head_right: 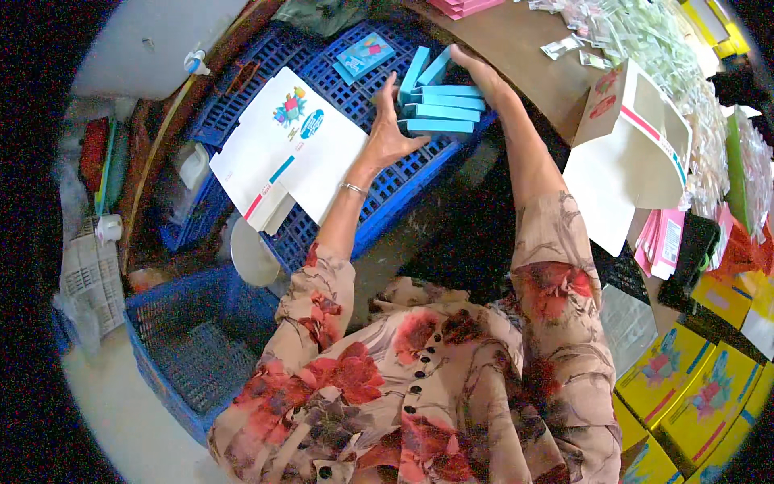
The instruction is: The person is folding cardboard boxes and filling them with small colored product packets at a workstation.
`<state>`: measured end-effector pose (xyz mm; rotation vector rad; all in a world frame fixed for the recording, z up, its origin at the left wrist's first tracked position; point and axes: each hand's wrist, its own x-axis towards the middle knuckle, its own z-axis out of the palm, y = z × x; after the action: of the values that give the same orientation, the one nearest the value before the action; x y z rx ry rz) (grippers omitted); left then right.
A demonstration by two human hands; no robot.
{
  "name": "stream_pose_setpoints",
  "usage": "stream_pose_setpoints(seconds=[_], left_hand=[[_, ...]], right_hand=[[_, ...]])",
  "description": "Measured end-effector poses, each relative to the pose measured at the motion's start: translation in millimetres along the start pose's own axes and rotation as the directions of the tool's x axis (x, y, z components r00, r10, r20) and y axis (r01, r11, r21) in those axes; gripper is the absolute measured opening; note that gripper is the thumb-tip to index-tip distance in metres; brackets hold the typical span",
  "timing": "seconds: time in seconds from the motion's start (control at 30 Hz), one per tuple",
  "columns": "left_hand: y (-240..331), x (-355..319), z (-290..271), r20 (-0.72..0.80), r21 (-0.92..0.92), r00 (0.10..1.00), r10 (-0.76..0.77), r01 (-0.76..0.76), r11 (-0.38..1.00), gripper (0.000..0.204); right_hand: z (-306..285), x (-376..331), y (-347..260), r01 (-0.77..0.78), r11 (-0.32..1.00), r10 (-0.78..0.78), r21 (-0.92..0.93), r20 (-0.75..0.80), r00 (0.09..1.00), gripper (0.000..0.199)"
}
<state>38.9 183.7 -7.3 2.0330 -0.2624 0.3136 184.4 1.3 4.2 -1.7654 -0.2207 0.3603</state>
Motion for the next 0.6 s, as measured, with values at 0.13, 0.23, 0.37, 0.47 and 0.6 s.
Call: stream_pose_setpoints(seconds=[0.13, 0.23, 0.37, 0.47, 0.6], left_hand=[[-1, -5, -6, -0.007, 0.048, 1.0, 0.027, -0.027, 0.998, 0.133], [-2, -5, -5, -0.039, 0.051, 0.997, 0.063, -0.061, 0.997, 0.142], [-3, -7, -8, -0.125, 0.0, 0.992, 0.03, -0.03, 1.0, 0.133], [-6, -3, -15, -0.06, 0.15, 0.997, 0.044, -0.035, 0.988, 0.112], [-7, 5, -20, 0.008, 0.14, 0.996, 0.089, -0.089, 0.986, 0.099]], right_hand=[[27, -11, -6, 0.071, 0.997, -0.066, -0.038, 0.12, 0.991, 0.054], [34, -21, -13, 0.012, 1.0, -0.01, -0.014, 0.155, 0.988, 0.062], [37, -35, -29, -0.25, 0.968, 0.231, 0.029, 0.284, 0.93, 0.071], [41, -38, -13, 0.075, 0.982, -0.049, -0.174, 0.149, 0.988, 0.074], [53, -26, 0, 0.136, 0.986, -0.119, 0.097, -0.164, 0.979, 0.078]])
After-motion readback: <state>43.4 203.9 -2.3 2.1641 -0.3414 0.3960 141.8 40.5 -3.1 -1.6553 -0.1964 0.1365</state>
